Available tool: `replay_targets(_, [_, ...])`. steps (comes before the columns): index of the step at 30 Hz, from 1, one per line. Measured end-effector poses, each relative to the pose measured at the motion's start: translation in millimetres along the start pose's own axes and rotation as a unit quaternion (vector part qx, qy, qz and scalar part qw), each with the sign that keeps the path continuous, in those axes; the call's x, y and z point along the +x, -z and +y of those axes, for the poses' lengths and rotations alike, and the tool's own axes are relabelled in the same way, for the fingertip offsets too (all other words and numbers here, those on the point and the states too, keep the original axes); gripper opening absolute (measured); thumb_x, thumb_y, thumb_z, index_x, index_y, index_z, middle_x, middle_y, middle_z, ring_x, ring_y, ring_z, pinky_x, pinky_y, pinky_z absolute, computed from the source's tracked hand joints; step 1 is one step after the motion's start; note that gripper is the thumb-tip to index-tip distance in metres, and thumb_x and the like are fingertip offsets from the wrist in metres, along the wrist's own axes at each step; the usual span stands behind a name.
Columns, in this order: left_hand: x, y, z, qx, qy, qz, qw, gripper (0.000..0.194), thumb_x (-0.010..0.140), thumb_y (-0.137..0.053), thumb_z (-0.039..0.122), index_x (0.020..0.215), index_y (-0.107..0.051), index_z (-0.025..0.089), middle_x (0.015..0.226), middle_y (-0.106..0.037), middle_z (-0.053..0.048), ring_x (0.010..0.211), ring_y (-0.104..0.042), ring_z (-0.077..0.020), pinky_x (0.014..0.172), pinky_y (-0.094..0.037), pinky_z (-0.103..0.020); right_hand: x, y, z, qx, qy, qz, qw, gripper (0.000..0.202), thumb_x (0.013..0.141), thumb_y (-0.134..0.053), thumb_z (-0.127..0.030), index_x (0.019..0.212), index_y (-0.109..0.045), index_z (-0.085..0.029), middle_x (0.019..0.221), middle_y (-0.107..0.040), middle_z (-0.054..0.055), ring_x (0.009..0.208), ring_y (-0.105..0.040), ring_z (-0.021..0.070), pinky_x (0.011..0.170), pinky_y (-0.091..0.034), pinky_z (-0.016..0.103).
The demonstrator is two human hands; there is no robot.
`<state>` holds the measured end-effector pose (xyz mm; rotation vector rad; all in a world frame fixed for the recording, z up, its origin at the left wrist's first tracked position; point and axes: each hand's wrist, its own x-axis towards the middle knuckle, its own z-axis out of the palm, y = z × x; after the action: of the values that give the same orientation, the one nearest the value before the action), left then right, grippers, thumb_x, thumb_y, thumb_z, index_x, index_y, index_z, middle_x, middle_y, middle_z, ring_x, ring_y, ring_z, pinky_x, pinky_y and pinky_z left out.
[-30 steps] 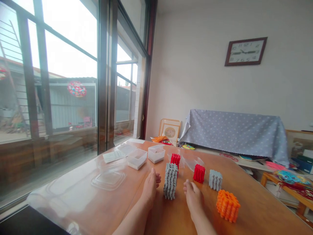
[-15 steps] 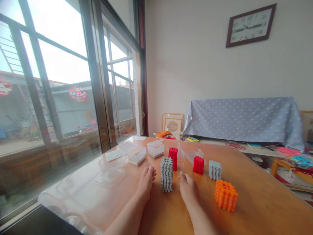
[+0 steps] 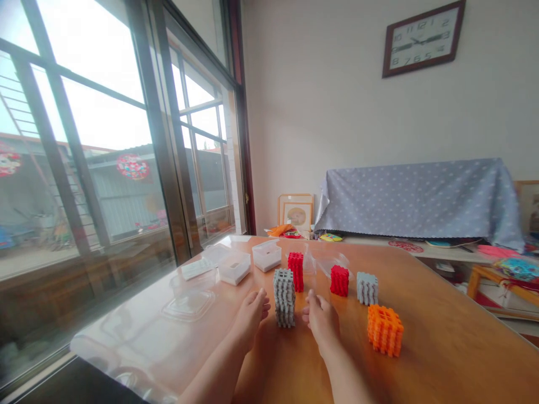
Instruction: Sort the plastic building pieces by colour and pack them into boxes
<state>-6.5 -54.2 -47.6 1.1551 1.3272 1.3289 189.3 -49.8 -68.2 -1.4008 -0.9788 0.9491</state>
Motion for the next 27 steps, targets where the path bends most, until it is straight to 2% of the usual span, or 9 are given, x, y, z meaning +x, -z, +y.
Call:
replay_targets(3, [20.9, 18.1, 5.4, 0.121, -0.067, 0.050, 0.989, 0.053, 0.090, -0.047, 0.066, 0.099, -0.060, 0.016, 0.096, -0.068, -0.010, 0.091, -0.066, -0.0228, 0.078, -0.049, -0.032, 4.3, 0.8, 5.5, -0.004, -0.003, 0.007, 1.000, 0.069, 0.080, -0.050, -0.079, 0.095, -0.070, -0.016, 0.070, -0.073, 0.008, 0.060, -0.071, 0.0230, 0.050, -0.049, 0.029])
replay_targets(5, [37.8, 32.3, 12.2, 0.157, -0.089, 0.089, 0.980, 0.046, 0.091, -0.050, 0.056, 0.109, -0.060, 0.015, 0.111, -0.068, -0.014, 0.106, -0.064, -0.0260, 0.088, -0.048, -0.035, 7.5, 1.2, 9.7, -0.015, -0.002, 0.001, 1.000, 0.070, 0.079, -0.050, -0.081, 0.095, -0.071, -0.016, 0.071, -0.074, 0.008, 0.060, -0.071, 0.0237, 0.051, -0.049, 0.030])
replay_targets(8, [60.9, 51.5, 25.0, 0.224, -0.118, 0.141, 0.957, 0.043, 0.092, -0.054, 0.039, 0.126, -0.055, 0.014, 0.137, -0.058, -0.020, 0.131, -0.053, -0.0286, 0.104, -0.041, -0.037, 12.0, 1.8, 14.8, -0.022, 0.005, -0.010, 1.000, 0.071, 0.079, -0.048, -0.082, 0.095, -0.072, -0.017, 0.071, -0.074, 0.008, 0.061, -0.072, 0.0243, 0.053, -0.050, 0.031])
replay_targets(10, [72.0, 61.2, 32.6, 0.272, -0.129, 0.159, 0.940, 0.048, 0.091, -0.057, 0.032, 0.135, -0.051, 0.016, 0.149, -0.049, -0.020, 0.140, -0.046, -0.0296, 0.110, -0.036, -0.037, 14.3, 2.3, 17.0, -0.027, 0.005, -0.011, 1.000, 0.072, 0.079, -0.048, -0.083, 0.096, -0.072, -0.017, 0.071, -0.074, 0.008, 0.062, -0.072, 0.0243, 0.054, -0.050, 0.031])
replay_targets(13, [81.9, 69.7, 39.6, 0.336, -0.123, 0.156, 0.920, 0.053, 0.088, -0.062, 0.027, 0.139, -0.051, 0.020, 0.154, -0.044, -0.018, 0.135, -0.051, -0.0324, 0.108, -0.037, -0.039, 16.1, 2.7, 19.1, -0.029, 0.004, -0.012, 1.000, 0.074, 0.078, -0.047, -0.084, 0.098, -0.072, -0.017, 0.074, -0.075, 0.009, 0.063, -0.073, 0.0245, 0.055, -0.051, 0.032])
replay_targets(16, [86.1, 73.4, 42.5, 0.383, -0.106, 0.144, 0.906, 0.047, 0.087, -0.063, 0.024, 0.134, -0.055, 0.020, 0.146, -0.052, -0.018, 0.119, -0.062, -0.0314, 0.098, -0.043, -0.039, 16.5, 2.5, 20.6, -0.020, 0.006, -0.017, 1.000, 0.078, 0.077, -0.047, -0.086, 0.103, -0.072, -0.017, 0.077, -0.076, 0.009, 0.067, -0.074, 0.0254, 0.056, -0.051, 0.032])
replay_targets(19, [85.0, 76.0, 45.3, 0.413, -0.102, 0.137, 0.894, 0.035, 0.089, -0.060, 0.023, 0.124, -0.061, 0.020, 0.137, -0.058, -0.016, 0.109, -0.065, -0.0271, 0.093, -0.044, -0.035, 17.1, 1.8, 22.1, -0.008, 0.003, -0.027, 1.000, 0.080, 0.077, -0.047, -0.086, 0.106, -0.071, -0.016, 0.078, -0.076, 0.010, 0.070, -0.074, 0.0260, 0.059, -0.053, 0.032])
replay_targets(22, [77.5, 77.8, 48.8, 0.434, -0.111, 0.131, 0.885, 0.027, 0.090, -0.057, 0.022, 0.116, -0.064, 0.021, 0.128, -0.063, -0.014, 0.105, -0.065, -0.0260, 0.090, -0.044, -0.034, 18.5, 0.9, 23.0, -0.001, 0.007, -0.035, 0.999, 0.080, 0.078, -0.047, -0.086, 0.106, -0.071, -0.015, 0.077, -0.075, 0.009, 0.068, -0.073, 0.0246, 0.060, -0.053, 0.031])
replay_targets(27, [50.5, 75.0, 51.4, 0.455, -0.128, 0.117, 0.873, 0.027, 0.089, -0.054, 0.019, 0.112, -0.068, 0.022, 0.118, -0.068, -0.012, 0.101, -0.065, -0.0264, 0.087, -0.044, -0.033, 19.5, -0.2, 21.1, 0.000, 0.012, -0.030, 0.999, 0.077, 0.077, -0.048, -0.085, 0.101, -0.072, -0.015, 0.072, -0.074, 0.007, 0.061, -0.071, 0.0231, 0.054, -0.049, 0.031])
